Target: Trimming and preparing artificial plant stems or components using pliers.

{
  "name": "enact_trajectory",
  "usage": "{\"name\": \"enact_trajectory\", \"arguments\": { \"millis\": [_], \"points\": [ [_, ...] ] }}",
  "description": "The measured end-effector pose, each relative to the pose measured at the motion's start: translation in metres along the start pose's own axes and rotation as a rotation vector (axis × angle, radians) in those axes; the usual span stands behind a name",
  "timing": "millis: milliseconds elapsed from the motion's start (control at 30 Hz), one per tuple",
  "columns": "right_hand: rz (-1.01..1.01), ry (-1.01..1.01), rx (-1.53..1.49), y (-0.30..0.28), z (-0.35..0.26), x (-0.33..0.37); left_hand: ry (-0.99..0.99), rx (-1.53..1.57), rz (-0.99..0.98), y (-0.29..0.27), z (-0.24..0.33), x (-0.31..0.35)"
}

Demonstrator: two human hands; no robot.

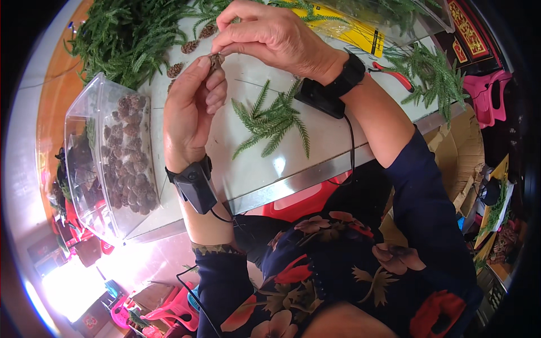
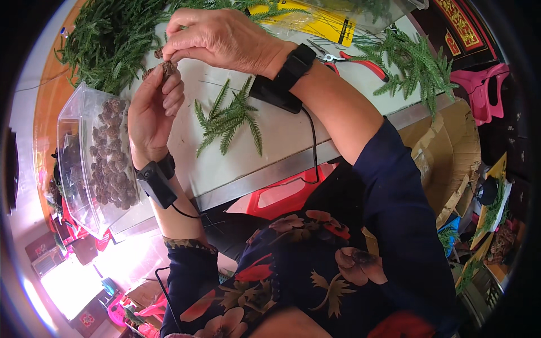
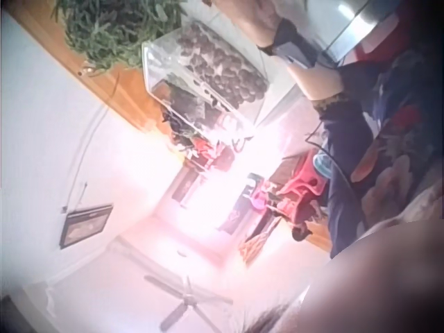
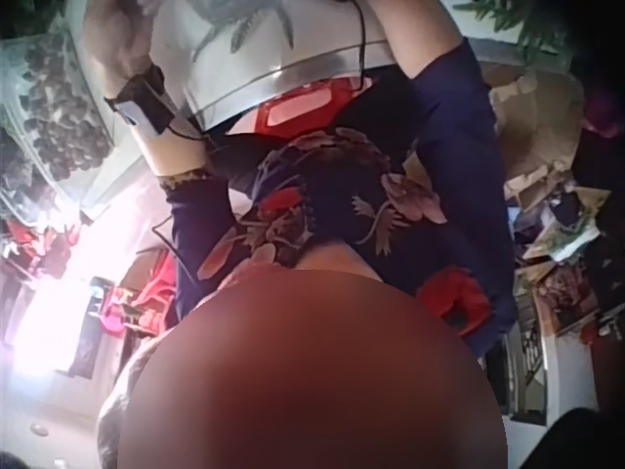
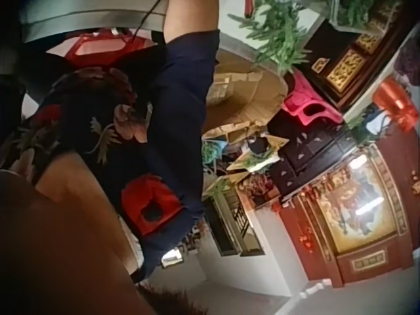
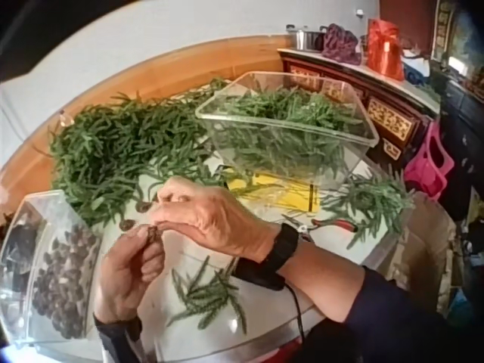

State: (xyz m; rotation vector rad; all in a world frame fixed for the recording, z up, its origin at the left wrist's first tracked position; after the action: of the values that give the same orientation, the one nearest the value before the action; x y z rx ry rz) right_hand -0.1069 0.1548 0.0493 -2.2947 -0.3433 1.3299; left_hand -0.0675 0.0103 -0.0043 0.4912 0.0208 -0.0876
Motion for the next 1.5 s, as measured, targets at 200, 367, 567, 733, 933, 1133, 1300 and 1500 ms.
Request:
{"name": "enact_trajectory", "arguments": {
  "millis": [200,367,567,733,933,1133,1300,1500],
  "points": [
    [-0.107,-0.136,0.38,-0.001,-0.016,-0.008,-0.135,0.295,-0.058,0.002,-0.002,0.004],
    [-0.015,-0.061,-0.221,-0.008,-0.009,-0.009,-0.161,0.35,-0.052,0.005,-0.006,0.004],
    [-0.096,-0.2,0.497,0.001,-0.024,-0.004,-0.061,0.083,-0.036,0.002,0.0,0.004],
    [-0.03,-0.263,0.447,0.002,-0.02,-0.006,-0.051,0.025,-0.042,0.001,0.003,0.003],
    [-0.012,0.094,0.049,0.014,0.01,0.003,0.21,-0.437,0.028,0.007,0.005,-0.003],
    [-0.135,0.66,-0.434,0.034,0.033,0.012,0.396,-0.777,0.174,0.006,0.015,0.002],
    [-0.181,0.928,-0.781,0.041,0.042,0.023,0.285,-0.5,0.218,-0.003,0.007,0.002],
    [-0.242,1.006,-0.918,0.043,0.034,0.025,0.244,-0.467,0.162,0.001,0.008,0.003]
  ]
}}
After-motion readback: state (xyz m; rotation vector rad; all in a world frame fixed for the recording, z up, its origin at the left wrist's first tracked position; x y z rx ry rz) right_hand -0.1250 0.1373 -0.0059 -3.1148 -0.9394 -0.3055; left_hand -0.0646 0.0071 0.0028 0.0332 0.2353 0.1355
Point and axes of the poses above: each hand's wrist, its own x-axis away from the middle knuckle, its own y-axis out of the palm, z = x × y, the point moved 6 cm from there along -x, towards the middle knuckle, and after that the axes turned 11 degrees about y, right-handed, at the moved point
